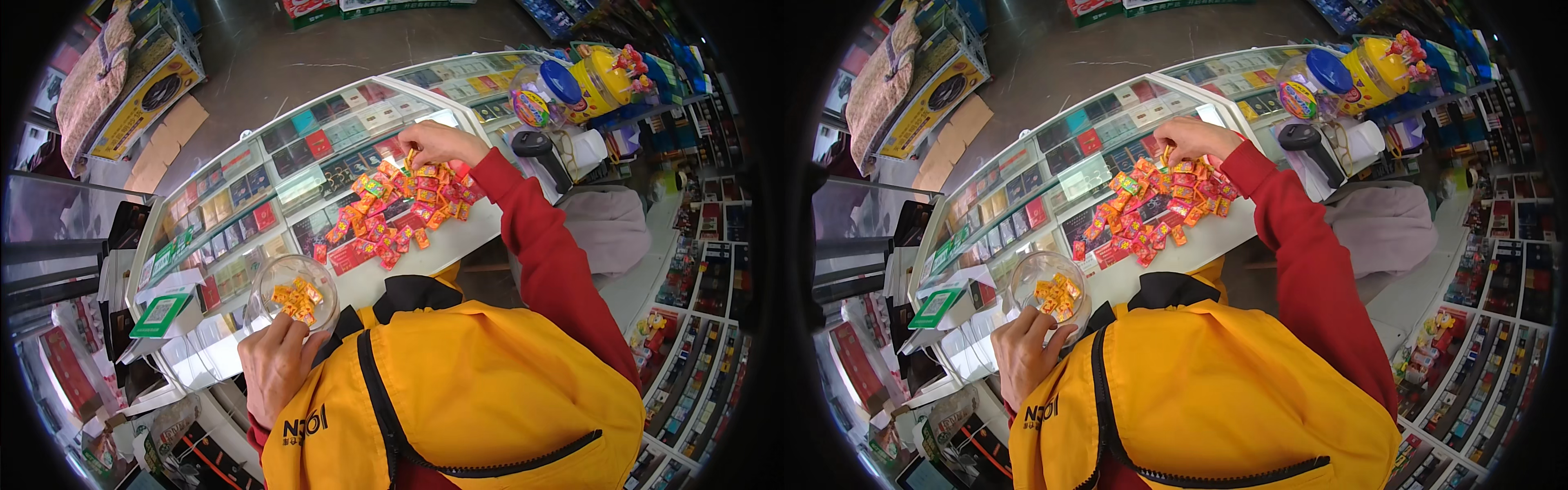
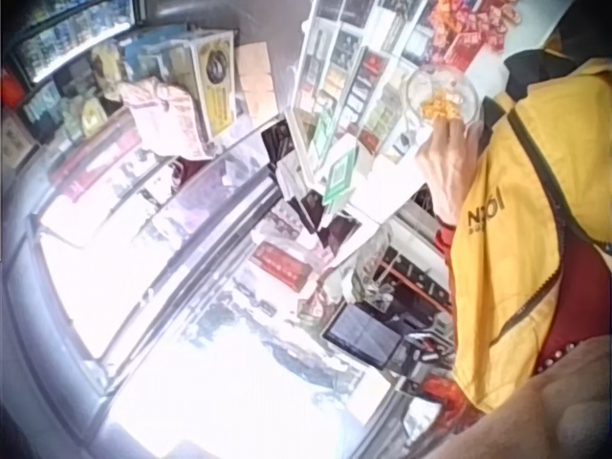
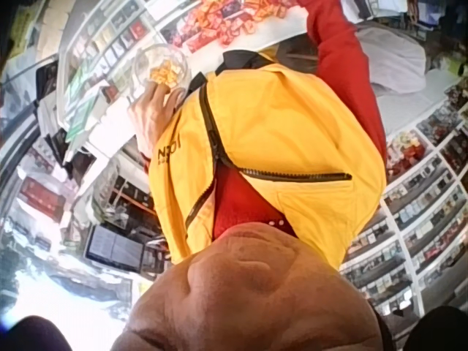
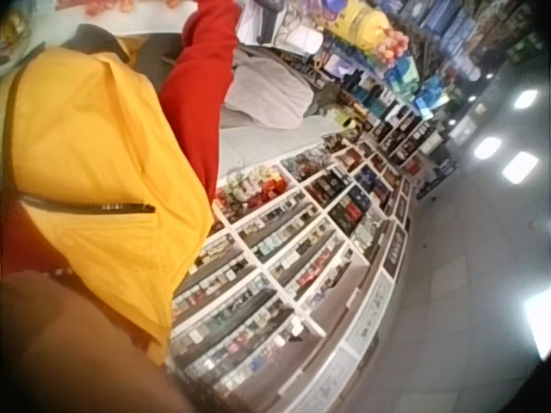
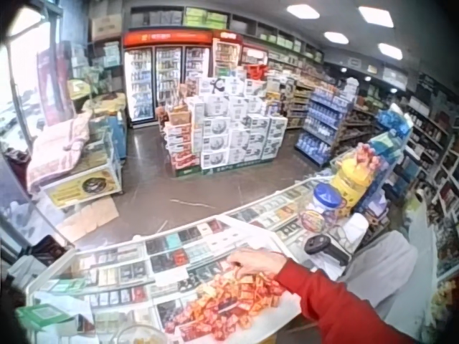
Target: The person opens a clear plastic jar with a red lid and pours wrapped candies onto the counter. They then pick up individual candies and place them back into the jar one by one, repeating this process for the duration of the clip.
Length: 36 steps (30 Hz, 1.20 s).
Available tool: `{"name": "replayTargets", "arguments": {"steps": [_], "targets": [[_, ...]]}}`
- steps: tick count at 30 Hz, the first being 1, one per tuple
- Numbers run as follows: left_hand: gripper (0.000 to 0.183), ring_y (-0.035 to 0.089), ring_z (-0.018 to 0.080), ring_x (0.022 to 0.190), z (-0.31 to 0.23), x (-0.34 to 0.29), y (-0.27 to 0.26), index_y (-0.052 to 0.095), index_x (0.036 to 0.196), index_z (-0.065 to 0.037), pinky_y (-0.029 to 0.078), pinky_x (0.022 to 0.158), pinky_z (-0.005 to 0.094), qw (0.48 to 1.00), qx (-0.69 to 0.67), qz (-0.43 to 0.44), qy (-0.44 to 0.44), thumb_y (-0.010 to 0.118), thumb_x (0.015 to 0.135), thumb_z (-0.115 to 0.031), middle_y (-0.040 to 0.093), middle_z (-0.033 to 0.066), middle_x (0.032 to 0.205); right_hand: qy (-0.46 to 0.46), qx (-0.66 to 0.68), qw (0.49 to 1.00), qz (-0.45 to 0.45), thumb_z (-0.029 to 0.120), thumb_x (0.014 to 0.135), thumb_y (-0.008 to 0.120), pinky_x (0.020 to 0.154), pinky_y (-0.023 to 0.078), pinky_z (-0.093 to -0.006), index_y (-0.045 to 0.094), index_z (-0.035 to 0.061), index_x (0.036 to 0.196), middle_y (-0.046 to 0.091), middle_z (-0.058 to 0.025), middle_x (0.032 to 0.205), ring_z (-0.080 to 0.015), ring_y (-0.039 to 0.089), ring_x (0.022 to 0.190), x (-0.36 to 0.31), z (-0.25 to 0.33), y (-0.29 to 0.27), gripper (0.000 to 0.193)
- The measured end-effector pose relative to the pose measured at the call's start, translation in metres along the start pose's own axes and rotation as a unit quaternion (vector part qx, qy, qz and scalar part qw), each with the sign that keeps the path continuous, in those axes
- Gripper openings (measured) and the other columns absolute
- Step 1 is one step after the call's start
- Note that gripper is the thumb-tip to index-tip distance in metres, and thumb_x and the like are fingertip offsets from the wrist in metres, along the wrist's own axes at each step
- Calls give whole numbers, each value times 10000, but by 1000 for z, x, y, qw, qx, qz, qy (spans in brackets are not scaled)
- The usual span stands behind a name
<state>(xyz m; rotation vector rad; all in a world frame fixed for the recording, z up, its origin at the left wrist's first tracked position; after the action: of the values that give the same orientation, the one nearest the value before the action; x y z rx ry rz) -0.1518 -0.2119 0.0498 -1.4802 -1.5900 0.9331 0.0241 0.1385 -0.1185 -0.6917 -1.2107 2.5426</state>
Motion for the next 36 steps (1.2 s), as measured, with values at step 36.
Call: {"name": "replayTargets", "arguments": {"steps": [36], "targets": [[303, 631, 299, 593, -4, 2, 1, 619, 798, -29, 454, 523, 415, 1000, -7, -11, 16, 890, 746, -154, 590, 90, 775, -265, 172, 937, -147, 150, 873, 765, 843, 551, -436, 656, 11, 974, 660, -136, 1009, -337, 679, 969, -24, 301, 70, 203]]}}
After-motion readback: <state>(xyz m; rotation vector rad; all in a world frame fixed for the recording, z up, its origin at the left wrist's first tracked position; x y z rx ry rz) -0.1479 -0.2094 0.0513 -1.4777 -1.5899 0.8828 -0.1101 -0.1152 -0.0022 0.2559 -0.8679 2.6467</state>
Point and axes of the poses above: each hand's wrist, its own x-axis towards the middle knuckle, its own y-axis out of the palm, z = x × y, the point moved 7 cm from there along x, towards the middle knuckle
